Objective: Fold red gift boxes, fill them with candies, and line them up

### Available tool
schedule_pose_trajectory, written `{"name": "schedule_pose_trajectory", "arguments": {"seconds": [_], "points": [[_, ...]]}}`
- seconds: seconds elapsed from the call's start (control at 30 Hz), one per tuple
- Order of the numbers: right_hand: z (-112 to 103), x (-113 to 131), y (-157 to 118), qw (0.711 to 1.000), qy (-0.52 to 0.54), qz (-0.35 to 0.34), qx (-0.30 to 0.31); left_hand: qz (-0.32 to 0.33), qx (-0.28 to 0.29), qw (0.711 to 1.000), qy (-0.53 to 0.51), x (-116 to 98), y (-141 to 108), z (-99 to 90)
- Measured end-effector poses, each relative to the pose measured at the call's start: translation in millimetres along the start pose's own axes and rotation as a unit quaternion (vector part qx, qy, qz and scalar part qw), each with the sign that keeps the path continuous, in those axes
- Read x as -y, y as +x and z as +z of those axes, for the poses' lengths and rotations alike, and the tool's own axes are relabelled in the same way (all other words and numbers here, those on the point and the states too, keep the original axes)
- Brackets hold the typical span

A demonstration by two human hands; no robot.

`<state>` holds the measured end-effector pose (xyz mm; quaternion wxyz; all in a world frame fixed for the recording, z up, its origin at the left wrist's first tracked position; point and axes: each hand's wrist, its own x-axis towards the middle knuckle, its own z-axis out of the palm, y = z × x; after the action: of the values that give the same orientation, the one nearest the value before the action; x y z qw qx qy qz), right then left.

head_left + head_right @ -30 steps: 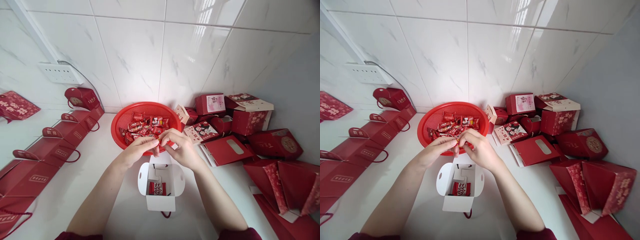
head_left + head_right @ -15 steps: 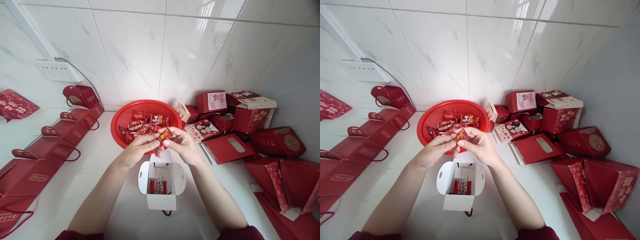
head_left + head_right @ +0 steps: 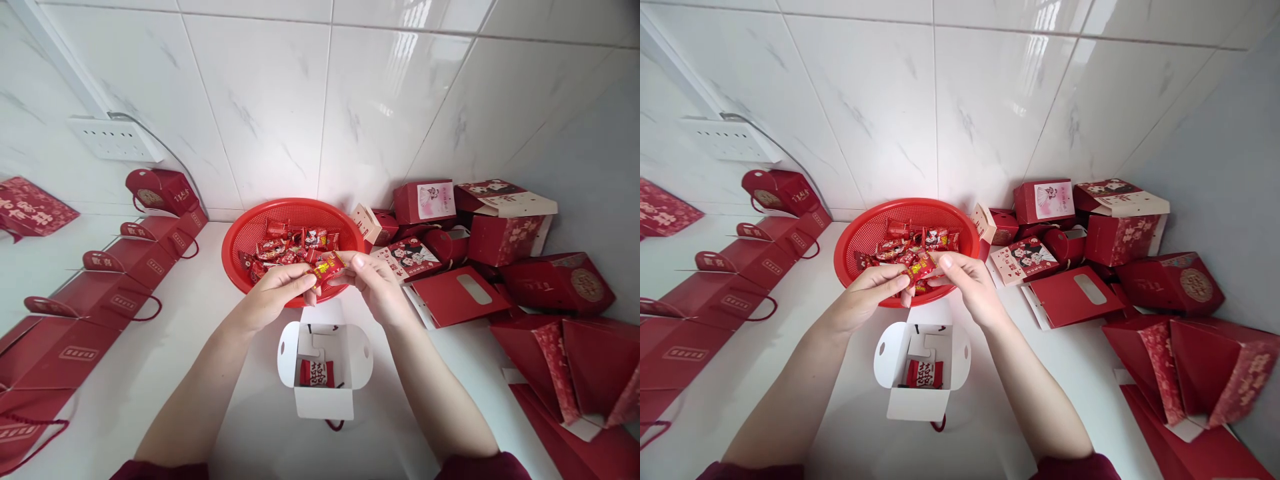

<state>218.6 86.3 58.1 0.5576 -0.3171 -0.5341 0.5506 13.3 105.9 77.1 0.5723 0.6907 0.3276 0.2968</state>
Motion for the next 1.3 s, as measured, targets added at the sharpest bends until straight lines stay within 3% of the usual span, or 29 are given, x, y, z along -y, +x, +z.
{"name": "schedule_pose_trajectory", "arguments": {"seconds": [0.13,0.2,0.3,0.43,0.57,0.67,0.8,0.9,1.0,1.17,1.3], "points": [[-5.0,-1.9,1.8,0.996,-0.068,-0.022,-0.043,0.06,-0.048,0.979,0.189,-4.8,-2.1,-0.1],[-6.6,-5.0,3.2,0.997,-0.057,-0.027,-0.047,0.112,-0.056,0.954,0.274,-7.3,-3.1,-0.3],[-7.1,-10.1,5.1,0.999,-0.016,-0.009,-0.029,0.148,-0.052,0.933,0.324,-9.5,-4.3,-1.0],[-2.7,-7.9,3.5,1.0,0.003,-0.009,-0.024,0.135,-0.06,0.923,0.354,-10.0,-5.0,0.0],[0.6,4.7,-3.0,0.997,-0.077,-0.03,0.012,0.142,-0.049,0.896,0.417,-11.4,-6.7,1.7],[-2.4,12.8,-11.5,0.989,-0.145,-0.038,0.017,0.112,-0.02,0.906,0.409,-14.1,-10.0,-0.9],[-6.0,20.0,-31.0,0.979,-0.195,-0.012,0.061,0.074,-0.065,0.909,0.405,-17.6,-15.4,-10.3],[-2.2,21.0,-46.4,0.952,-0.264,0.012,0.157,0.057,-0.081,0.907,0.409,-18.5,-18.2,-16.9],[5.4,13.9,-56.4,0.916,-0.329,-0.006,0.23,0.047,-0.079,0.911,0.401,-17.9,-19.4,-19.2],[19.3,-9.1,-61.2,0.86,-0.449,-0.026,0.24,0.04,-0.076,0.911,0.403,-17.3,-20.3,-17.6],[30.9,-22.2,-61.0,0.776,-0.571,0.027,0.265,0.019,-0.07,0.913,0.4,-15.5,-21.7,-25.1]]}}
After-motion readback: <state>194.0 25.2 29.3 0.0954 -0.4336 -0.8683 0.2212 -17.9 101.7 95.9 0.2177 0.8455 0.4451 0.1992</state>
